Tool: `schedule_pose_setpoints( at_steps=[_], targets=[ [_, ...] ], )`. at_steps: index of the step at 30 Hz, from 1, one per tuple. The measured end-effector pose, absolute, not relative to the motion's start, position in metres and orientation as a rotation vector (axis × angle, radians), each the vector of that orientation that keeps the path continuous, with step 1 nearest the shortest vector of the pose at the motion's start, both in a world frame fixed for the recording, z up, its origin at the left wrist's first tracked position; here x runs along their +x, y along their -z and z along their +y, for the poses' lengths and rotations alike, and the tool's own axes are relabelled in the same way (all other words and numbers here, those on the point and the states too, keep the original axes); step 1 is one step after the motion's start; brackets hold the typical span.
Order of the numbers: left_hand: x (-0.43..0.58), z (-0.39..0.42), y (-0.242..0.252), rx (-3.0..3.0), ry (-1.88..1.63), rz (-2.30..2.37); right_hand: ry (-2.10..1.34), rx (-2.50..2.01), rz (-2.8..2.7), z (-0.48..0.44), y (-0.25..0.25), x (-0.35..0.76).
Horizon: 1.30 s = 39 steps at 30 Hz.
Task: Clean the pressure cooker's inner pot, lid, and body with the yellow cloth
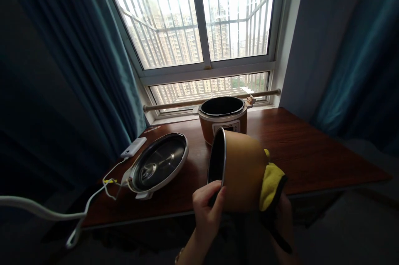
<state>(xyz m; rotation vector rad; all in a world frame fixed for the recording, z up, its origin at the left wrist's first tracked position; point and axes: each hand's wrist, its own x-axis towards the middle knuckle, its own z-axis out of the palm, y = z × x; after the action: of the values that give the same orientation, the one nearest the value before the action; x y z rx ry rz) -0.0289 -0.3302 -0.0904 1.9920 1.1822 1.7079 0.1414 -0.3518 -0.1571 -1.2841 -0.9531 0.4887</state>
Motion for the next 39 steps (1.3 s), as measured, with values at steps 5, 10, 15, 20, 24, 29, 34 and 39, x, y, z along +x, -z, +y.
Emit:
schedule_pose_setpoints(
  at_steps=[5, 10, 15, 20, 24, 29, 34, 39],
  targets=[
    [-0.020, -0.325, 0.113, 1.782, -1.794, 1.218, -0.566, -1.346, -0.890, -0.349, 0.137, 0.152],
    [-0.015, -0.318, 0.120, 1.722, -1.786, 1.185, -0.557, -1.370, -0.938, -0.343, 0.131, 0.155],
    [-0.015, -0.314, 0.128, 1.660, -1.823, 1.170, -0.541, -1.404, -0.955, -0.338, 0.133, 0.154],
    [-0.016, -0.313, 0.139, 1.629, -1.843, 1.163, -0.479, -1.405, -0.980, -0.333, 0.140, 0.152],
    [-0.016, -0.313, 0.148, 1.662, -1.854, 1.136, -0.350, -1.464, -0.975, -0.333, 0.147, 0.143],
    [-0.015, -0.314, 0.156, 1.688, -1.879, 1.117, -0.047, -1.493, -1.095, -0.335, 0.143, 0.121],
    [-0.010, -0.316, 0.162, 1.693, -1.895, 1.125, 0.280, -1.449, -1.306, -0.331, 0.123, 0.098],
    [-0.007, -0.318, 0.161, 1.795, -1.839, 1.014, 0.308, -1.351, -1.590, -0.327, 0.101, 0.084]
  ],
)
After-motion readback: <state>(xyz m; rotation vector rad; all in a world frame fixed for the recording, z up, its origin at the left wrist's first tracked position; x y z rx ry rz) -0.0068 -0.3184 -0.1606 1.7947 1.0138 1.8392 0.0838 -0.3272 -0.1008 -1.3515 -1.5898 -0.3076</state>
